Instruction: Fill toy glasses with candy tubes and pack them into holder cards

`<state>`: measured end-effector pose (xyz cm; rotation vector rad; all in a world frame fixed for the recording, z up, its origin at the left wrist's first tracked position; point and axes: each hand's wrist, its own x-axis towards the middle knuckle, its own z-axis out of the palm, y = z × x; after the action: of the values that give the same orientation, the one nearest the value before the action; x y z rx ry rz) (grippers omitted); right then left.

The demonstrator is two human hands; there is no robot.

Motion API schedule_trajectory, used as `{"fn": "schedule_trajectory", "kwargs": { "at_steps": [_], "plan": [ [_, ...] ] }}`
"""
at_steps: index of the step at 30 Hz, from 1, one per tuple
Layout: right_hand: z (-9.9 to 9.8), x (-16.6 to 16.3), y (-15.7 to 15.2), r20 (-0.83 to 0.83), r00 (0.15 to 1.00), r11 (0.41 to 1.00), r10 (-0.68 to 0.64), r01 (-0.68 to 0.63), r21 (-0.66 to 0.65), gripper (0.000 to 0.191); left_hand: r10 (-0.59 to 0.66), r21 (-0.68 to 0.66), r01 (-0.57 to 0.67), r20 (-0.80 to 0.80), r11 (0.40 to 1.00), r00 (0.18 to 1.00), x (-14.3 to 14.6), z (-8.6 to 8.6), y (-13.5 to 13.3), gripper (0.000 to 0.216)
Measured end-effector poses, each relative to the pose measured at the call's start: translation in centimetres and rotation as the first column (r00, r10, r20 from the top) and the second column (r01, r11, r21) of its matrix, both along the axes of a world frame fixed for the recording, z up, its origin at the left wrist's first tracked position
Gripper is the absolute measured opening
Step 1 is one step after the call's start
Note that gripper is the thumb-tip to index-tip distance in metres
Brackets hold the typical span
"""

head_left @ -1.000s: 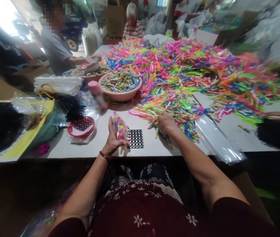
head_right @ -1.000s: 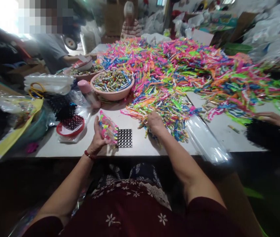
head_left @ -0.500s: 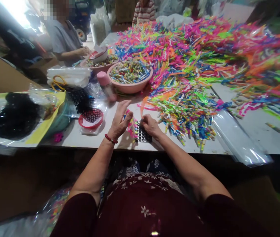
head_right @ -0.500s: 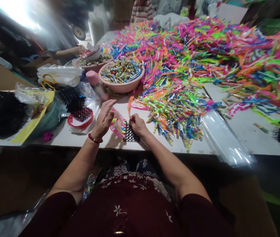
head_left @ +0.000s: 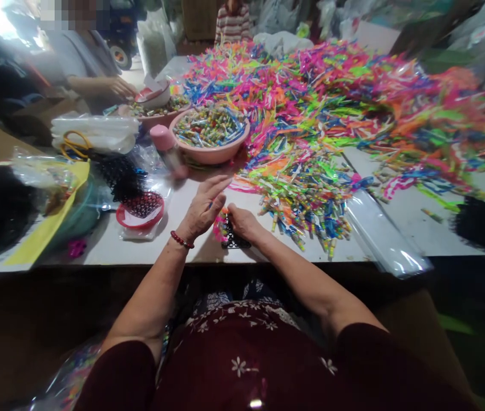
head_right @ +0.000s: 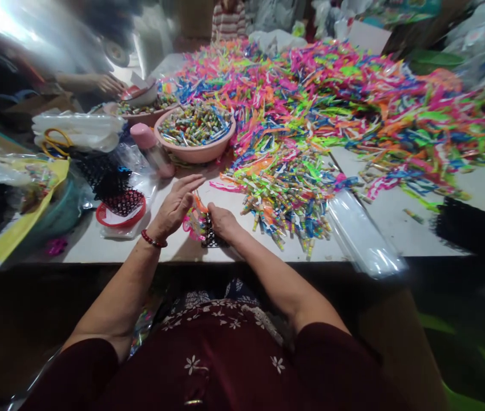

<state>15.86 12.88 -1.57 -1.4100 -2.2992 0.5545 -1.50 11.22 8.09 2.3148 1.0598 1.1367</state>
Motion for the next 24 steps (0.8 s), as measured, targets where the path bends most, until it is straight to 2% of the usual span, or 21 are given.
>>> {"fn": "schedule_trajectory", "kwargs": {
  "at_steps": [4,7,9,11,13,15,17,19,21,24],
  "plan": [
    [0.6,2.6,-0.4,-0.069,0.997,0.994,-0.019,0.026,0.102,0.025,0.039,0.002,-0.039,0.033,0.999,0.999,-0.2,-0.1,0.2,0.068],
    [1.7,6.6,-1.1,-0.03,0.979,0.949,-0.204,0.205,0.241,0.03,0.047,0.001,-0.047,0.042,0.999,0.998,-0.5,-0.1,0.4,0.07],
    [2.5,9.3,-1.4,0.024,0.934,0.902,-0.356,0.336,0.273,0.027,0.045,0.014,-0.045,0.044,0.999,0.998,-0.5,-0.1,0.4,0.071],
    [3.0,11.1,-1.5,0.072,0.888,0.878,-0.453,0.431,0.208,0.025,0.042,0.021,-0.043,0.042,0.999,0.998,-0.5,-0.1,0.4,0.07],
    [3.4,12.0,-1.3,0.058,0.866,0.866,-0.497,0.491,0.098,0.024,0.04,0.024,-0.041,0.046,0.999,0.998,-0.3,-0.1,0.4,0.069],
    [3.7,12.3,-0.7,-0.051,0.852,0.853,-0.521,0.522,0.001,0.027,0.041,0.029,-0.043,0.059,0.999,0.997,-0.2,-0.2,0.3,0.068],
    [4.1,12.3,0.0,-0.241,0.82,0.853,-0.519,0.517,-0.077,0.03,0.043,0.033,-0.045,0.069,0.998,0.997,-0.1,-0.2,0.3,0.068],
    [4.7,12.2,0.8,-0.454,0.739,0.862,-0.499,0.478,-0.17,0.031,0.046,0.03,-0.048,0.065,0.998,0.997,-0.2,-0.3,0.3,0.069],
    [5.4,12.0,1.4,-0.621,0.617,0.873,-0.484,0.388,-0.295,0.032,0.048,0.031,-0.05,0.053,0.998,0.997,-0.3,-0.3,0.3,0.07],
    [6.2,11.3,1.6,-0.745,0.438,0.862,-0.503,0.185,-0.473,0.036,0.046,0.03,-0.048,0.045,0.998,0.998,-0.3,-0.4,0.4,0.071]
  ]
}}
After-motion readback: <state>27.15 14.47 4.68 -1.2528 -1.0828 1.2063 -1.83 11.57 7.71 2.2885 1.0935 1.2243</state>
